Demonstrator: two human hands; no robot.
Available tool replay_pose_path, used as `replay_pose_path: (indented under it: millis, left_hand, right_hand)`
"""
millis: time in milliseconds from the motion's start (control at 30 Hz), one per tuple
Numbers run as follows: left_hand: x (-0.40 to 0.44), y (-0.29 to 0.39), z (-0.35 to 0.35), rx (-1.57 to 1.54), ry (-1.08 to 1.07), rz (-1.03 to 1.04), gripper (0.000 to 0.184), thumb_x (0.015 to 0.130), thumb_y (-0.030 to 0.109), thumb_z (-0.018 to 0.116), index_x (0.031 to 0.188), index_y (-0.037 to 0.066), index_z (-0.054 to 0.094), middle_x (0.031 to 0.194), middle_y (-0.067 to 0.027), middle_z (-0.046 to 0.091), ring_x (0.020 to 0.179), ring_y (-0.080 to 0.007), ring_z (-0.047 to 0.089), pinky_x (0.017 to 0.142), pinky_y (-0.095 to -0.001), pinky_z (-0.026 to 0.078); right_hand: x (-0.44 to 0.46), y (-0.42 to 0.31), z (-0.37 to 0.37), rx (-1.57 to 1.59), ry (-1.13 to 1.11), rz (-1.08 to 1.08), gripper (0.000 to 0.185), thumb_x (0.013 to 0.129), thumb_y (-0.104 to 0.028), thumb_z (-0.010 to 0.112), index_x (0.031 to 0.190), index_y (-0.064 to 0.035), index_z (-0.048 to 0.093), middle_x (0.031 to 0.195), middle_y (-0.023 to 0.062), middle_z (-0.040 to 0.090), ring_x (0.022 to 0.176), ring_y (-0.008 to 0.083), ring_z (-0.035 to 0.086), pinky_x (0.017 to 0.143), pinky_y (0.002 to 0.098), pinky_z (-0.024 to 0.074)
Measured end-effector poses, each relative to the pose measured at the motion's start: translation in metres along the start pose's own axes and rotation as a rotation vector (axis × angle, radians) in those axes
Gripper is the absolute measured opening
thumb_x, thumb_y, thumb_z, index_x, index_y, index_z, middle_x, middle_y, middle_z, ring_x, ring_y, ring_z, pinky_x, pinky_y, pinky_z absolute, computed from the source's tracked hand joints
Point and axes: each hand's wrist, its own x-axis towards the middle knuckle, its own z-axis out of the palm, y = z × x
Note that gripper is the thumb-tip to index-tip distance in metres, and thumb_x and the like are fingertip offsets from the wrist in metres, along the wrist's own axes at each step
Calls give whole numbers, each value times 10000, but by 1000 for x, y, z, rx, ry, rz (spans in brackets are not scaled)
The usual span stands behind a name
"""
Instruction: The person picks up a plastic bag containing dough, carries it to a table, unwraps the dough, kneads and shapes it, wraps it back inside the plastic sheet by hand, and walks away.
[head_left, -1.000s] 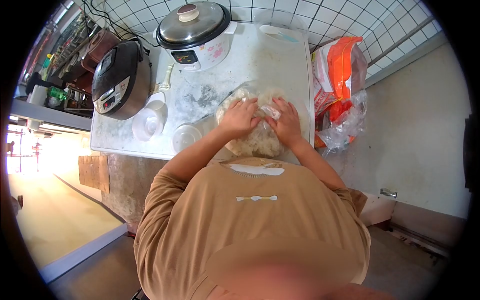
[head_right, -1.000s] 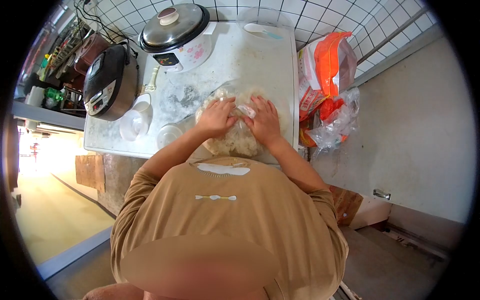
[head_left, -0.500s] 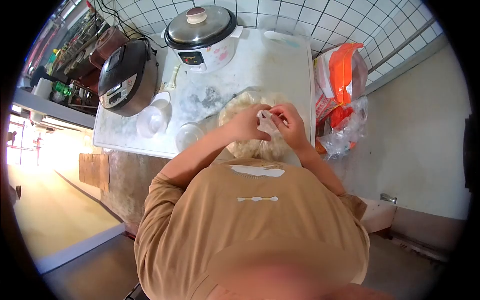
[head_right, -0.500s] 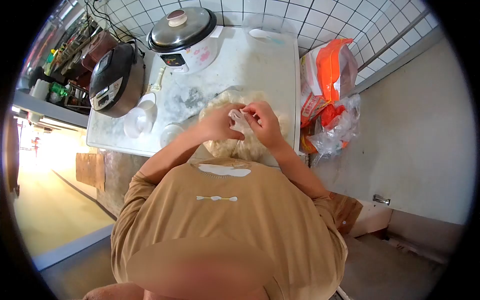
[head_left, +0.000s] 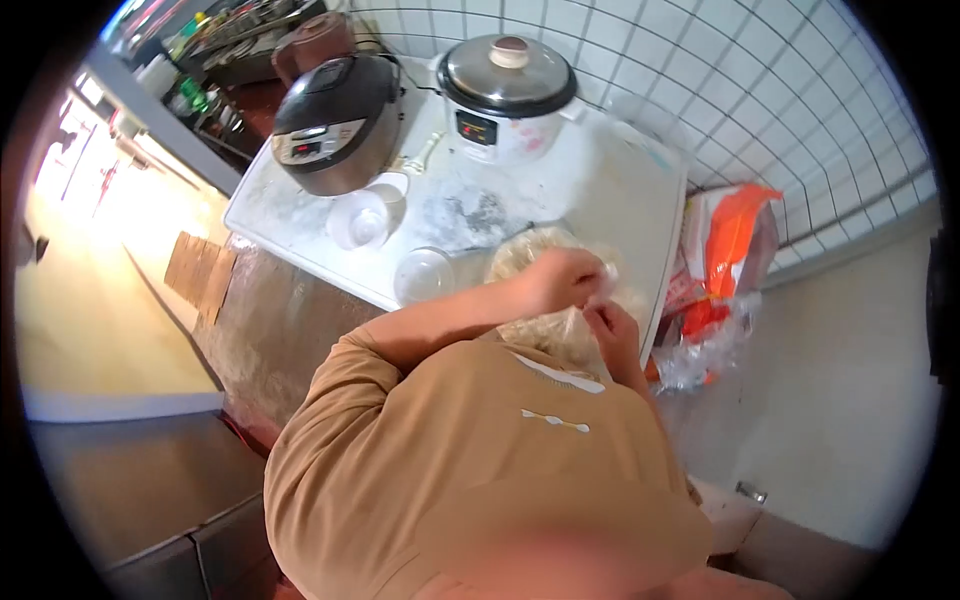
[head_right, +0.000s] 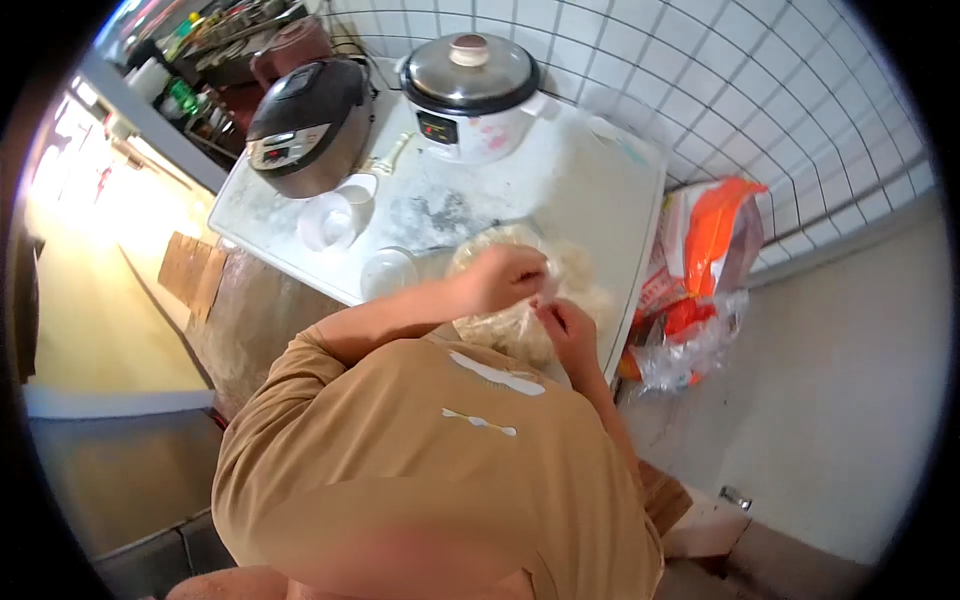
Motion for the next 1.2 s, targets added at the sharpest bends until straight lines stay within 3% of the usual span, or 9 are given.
replay_pose_path:
  millis: [167,300,367,467,533,633,733,833,1200]
  left_hand:
    - [-5,27,-12,-62,188,59,225,768,20,589,992,18,565,800,-102,603,666,-227,591,600,-307,472]
    - [-7,41,-3,-24,32,295,301,747,-2,553,1046,31,542,849,-111,572,731,-252,589,652,-327,478]
    - [2,41,7,-2,-58,375,328,730,-17,545,1053,38,544,881,-119,556,776,-259,584,677,-340,476]
    - [23,36,9,21,-148,309,348,730,-30,536,1070,43,542,972,-125,539,844,-258,572,721,-353,473]
    - [29,40,7,-1,-175,238,303,760,-24,529,1056,39,544,1038,-126,542,863,-254,566,758,-352,473]
    - [28,43,8,527,-2,626,445,703,-8,588,1138,67,530,1302,-155,400,865,-240,583,746,-348,489]
    - [9,46,-1,626,146,619,252,777,94,581,1025,58,562,1117,-141,565,833,-238,605,712,-356,501]
    - [-2,48,-18,600,-492,15,204,810,146,537,992,59,567,925,-114,635,771,-250,634,642,-368,506]
    - [-21,47,-18,478,-425,46,202,860,229,497,875,61,607,807,-128,626,751,-308,607,625,-408,468]
  right_hand:
    - [3,-3,6,734,129,216,167,903,-161,540,950,-21,619,714,10,575,539,61,451,487,204,360]
    - [12,-11,10,662,91,319,135,886,-120,536,965,-15,568,722,13,551,574,60,464,502,204,363]
    - [19,3,24,342,167,-137,158,860,-100,542,987,-5,549,733,20,555,598,94,495,524,222,384]
    - [27,34,25,70,17,-194,90,834,-93,552,900,-33,561,704,12,540,631,141,522,555,259,410]
    - [19,-22,-7,-12,-390,16,98,861,-111,553,768,-101,582,676,-11,512,611,97,473,538,245,389]
    - [22,-3,-7,165,-216,81,118,858,-78,519,850,21,582,671,47,588,566,106,486,501,257,372]
    - [22,-4,-18,515,-202,384,172,883,-99,495,823,21,603,668,62,598,522,66,420,465,228,304]
    - [21,-20,-21,641,-191,369,224,899,-167,513,808,6,622,687,68,600,515,53,393,462,205,266]
    - [15,-26,-28,836,-155,493,182,781,-55,660,919,-16,548,748,19,542,624,95,480,540,200,362]
